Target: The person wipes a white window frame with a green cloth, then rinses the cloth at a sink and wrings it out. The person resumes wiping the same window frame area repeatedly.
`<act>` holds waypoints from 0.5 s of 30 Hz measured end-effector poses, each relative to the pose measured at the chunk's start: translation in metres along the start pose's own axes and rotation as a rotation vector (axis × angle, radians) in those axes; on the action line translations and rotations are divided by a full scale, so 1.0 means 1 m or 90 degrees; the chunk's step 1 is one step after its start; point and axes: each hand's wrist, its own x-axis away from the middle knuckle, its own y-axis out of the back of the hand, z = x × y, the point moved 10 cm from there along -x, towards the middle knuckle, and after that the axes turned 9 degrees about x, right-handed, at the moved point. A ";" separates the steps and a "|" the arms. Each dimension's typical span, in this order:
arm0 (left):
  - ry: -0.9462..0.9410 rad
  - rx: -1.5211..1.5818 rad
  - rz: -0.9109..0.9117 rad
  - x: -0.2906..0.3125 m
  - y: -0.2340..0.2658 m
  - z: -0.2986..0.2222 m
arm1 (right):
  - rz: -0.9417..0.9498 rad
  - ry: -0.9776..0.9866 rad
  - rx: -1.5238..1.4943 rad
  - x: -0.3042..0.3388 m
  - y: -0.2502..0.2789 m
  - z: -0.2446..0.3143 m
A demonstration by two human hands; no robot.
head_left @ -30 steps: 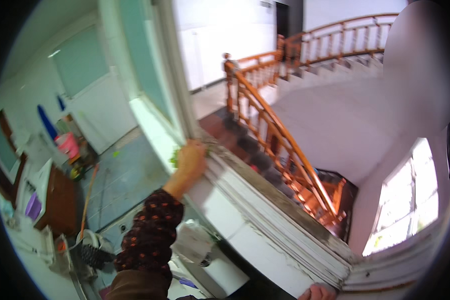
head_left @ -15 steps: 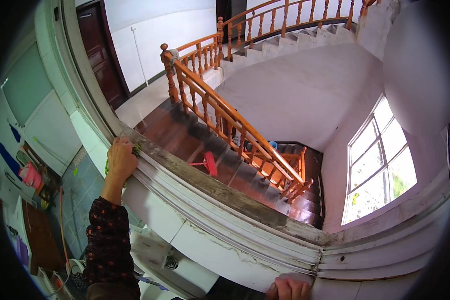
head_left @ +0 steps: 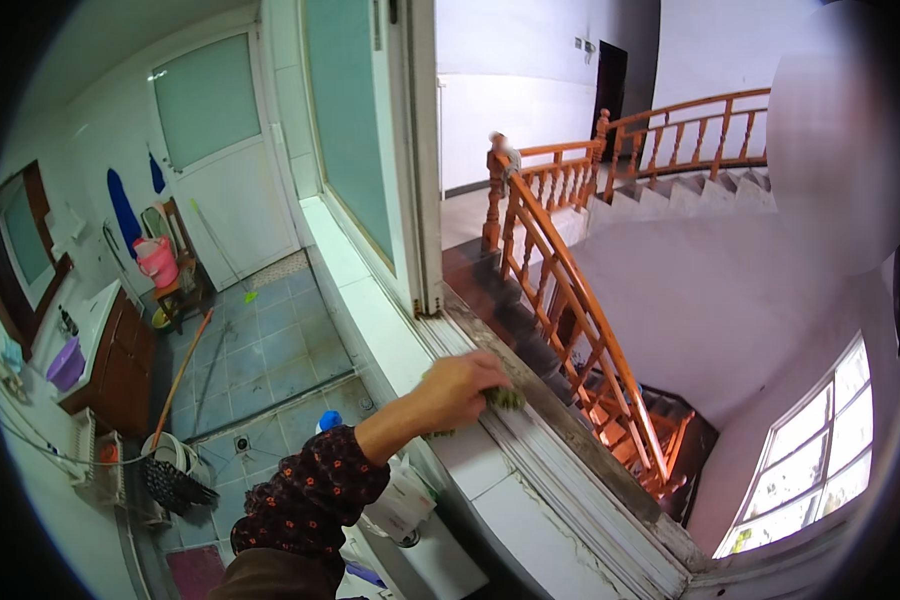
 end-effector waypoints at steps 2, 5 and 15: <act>-0.010 -0.157 -0.212 0.007 0.056 0.014 | -0.009 0.015 -0.001 0.000 0.000 0.001; 0.105 -0.347 -0.305 0.007 0.102 0.053 | -0.015 0.028 -0.004 -0.002 0.000 0.003; 0.271 -0.493 -0.030 -0.026 0.037 0.119 | -0.006 0.020 0.000 0.001 -0.003 0.000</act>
